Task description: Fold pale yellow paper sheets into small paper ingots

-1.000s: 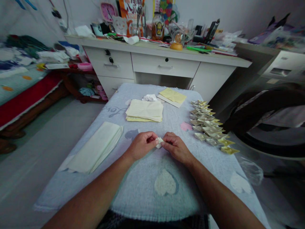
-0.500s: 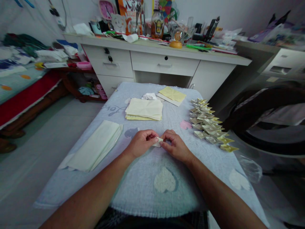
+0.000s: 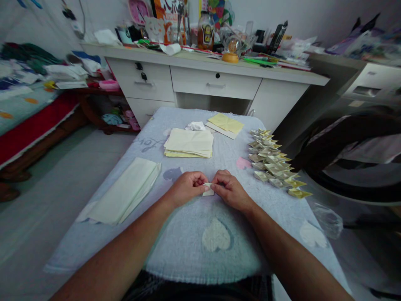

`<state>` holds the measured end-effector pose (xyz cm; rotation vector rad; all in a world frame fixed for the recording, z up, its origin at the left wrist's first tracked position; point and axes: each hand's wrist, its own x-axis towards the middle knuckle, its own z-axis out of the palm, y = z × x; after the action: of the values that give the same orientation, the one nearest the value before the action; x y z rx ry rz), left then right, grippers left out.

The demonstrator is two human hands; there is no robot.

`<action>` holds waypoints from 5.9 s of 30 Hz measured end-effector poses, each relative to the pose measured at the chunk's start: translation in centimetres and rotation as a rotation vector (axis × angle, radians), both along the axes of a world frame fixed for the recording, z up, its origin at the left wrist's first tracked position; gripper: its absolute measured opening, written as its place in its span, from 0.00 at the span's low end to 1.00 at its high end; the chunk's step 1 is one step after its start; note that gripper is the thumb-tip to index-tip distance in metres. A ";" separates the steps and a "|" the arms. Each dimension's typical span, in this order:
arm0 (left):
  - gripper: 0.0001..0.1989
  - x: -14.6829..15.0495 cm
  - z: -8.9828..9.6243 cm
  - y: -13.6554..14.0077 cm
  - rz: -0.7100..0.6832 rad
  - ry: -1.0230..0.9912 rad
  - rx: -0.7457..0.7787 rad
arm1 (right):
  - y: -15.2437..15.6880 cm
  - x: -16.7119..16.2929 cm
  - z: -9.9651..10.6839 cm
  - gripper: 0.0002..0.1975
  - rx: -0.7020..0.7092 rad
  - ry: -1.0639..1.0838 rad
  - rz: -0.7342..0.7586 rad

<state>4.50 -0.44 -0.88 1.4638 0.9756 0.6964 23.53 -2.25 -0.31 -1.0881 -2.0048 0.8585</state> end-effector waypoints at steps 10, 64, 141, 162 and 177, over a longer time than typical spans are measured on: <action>0.10 0.2 -0.3 0.0 0.081 -0.194 -0.070 | -0.3 -0.8 -0.4 0.09 -0.138 0.147 -0.079; 0.06 -0.2 -0.6 -1.1 -0.115 0.633 0.834 | 0.3 0.2 -1.4 0.07 0.080 -0.337 -0.078; 0.05 0.6 -0.7 -1.2 0.179 0.825 0.588 | 0.6 -1.5 -1.1 0.06 -0.030 -0.571 -0.247; 0.06 0.2 0.0 -0.7 0.032 0.356 0.426 | -0.1 -0.5 0.1 0.04 0.042 -0.371 -0.068; 0.10 0.0 -0.2 -0.2 0.095 0.053 0.138 | 0.0 -0.1 0.4 0.16 -0.043 -0.088 0.002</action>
<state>4.49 -0.66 -1.11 1.5708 1.0608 0.8115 23.41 -2.29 0.07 -1.1663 -2.0687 0.8720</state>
